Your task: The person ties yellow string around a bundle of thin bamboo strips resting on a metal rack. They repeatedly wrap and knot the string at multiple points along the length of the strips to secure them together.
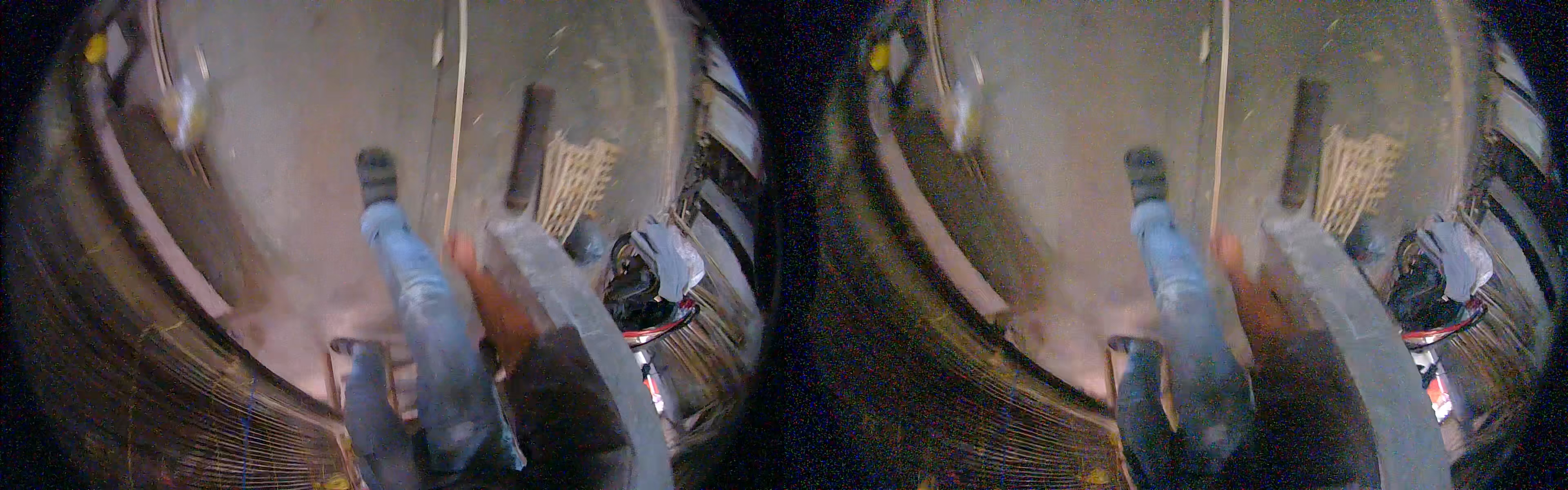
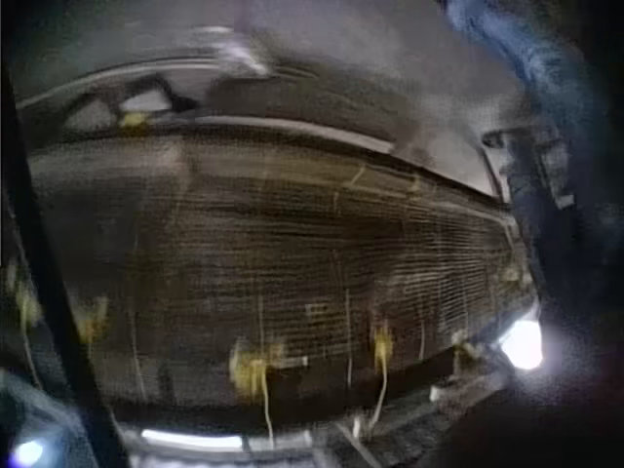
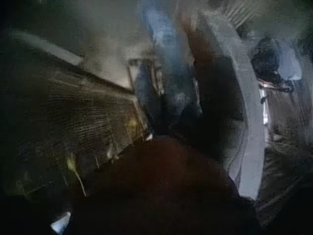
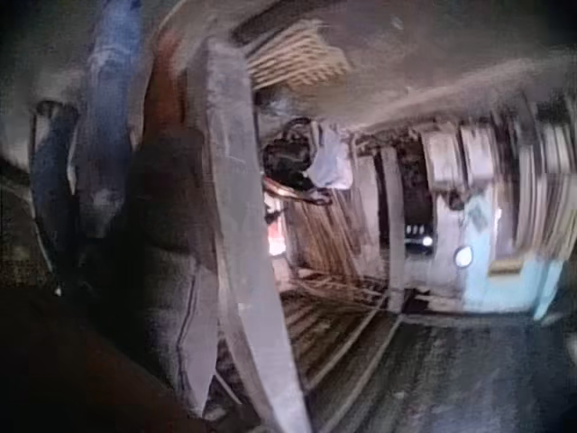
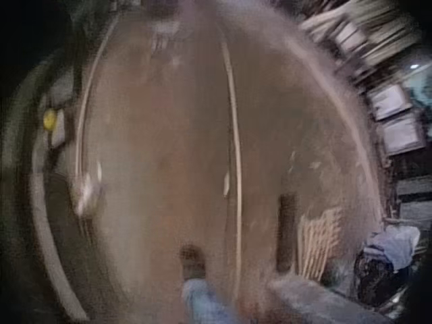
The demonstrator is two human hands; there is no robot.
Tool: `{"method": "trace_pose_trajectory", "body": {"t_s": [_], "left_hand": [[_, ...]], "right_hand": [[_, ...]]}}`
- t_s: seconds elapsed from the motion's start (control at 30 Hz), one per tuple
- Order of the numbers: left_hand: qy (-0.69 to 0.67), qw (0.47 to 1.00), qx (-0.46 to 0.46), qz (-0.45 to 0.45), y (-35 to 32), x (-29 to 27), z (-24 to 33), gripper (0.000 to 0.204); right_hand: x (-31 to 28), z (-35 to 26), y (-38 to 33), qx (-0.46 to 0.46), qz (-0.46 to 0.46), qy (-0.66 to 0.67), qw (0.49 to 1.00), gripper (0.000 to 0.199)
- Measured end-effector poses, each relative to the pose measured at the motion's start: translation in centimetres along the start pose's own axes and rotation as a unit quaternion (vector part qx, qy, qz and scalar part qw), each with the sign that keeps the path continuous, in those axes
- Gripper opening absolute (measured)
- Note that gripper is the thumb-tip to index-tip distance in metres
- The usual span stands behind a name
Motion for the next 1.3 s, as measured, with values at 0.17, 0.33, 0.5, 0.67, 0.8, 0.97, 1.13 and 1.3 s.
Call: {"method": "trace_pose_trajectory", "body": {"t_s": [0.17,0.33,0.5,0.67,0.8,0.97,1.13,1.3], "left_hand": [[0.004,0.995,-0.023,0.097,-6.7,-4.3,-3.4,0.048],[-0.082,0.979,-0.058,0.176,-12.3,-8.4,-2.8,0.05],[-0.505,0.863,0.003,0.017,-19.1,-11.8,1.7,0.074],[-0.629,0.773,-0.006,-0.078,-25.9,-15.1,-4.2,0.034],[-0.562,0.826,-0.035,0.021,-29.8,-10.2,-13.9,0.029],[-0.587,0.806,-0.03,0.072,-34.7,-12.8,-18.7,0.034],[-0.532,0.837,-0.091,0.093,-37.4,-11.5,-22.2,0.033],[-0.391,0.913,-0.057,0.106,-42.3,-11.1,-27.9,0.03]], "right_hand": [[-22.9,-9.8,-22.0,0.199,0.059,0.386,0.899,0.021],[-38.7,-18.4,-30.8,-0.004,0.2,0.497,0.844,0.023],[-39.0,-27.3,-45.6,-0.18,0.249,0.595,0.743,0.022],[-30.4,-30.7,-57.1,-0.388,0.147,0.38,0.827,0.027],[-31.1,-30.3,-61.7,-0.637,-0.032,0.062,0.767,0.039],[-30.1,-23.9,-59.1,-0.519,-0.079,0.082,0.847,0.038],[-29.7,-24.8,-61.7,-0.468,-0.1,0.123,0.869,0.035],[-28.1,-25.9,-60.7,-0.525,-0.093,0.073,0.843,0.033]]}}
Point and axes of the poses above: each hand's wrist, its own y-axis towards the middle knuckle, its own x-axis out of the palm, z = x × y, the point moved 4 cm from there along y, towards the middle knuckle, and after that the axes turned 4 degrees about y, right-handed, at the moved point
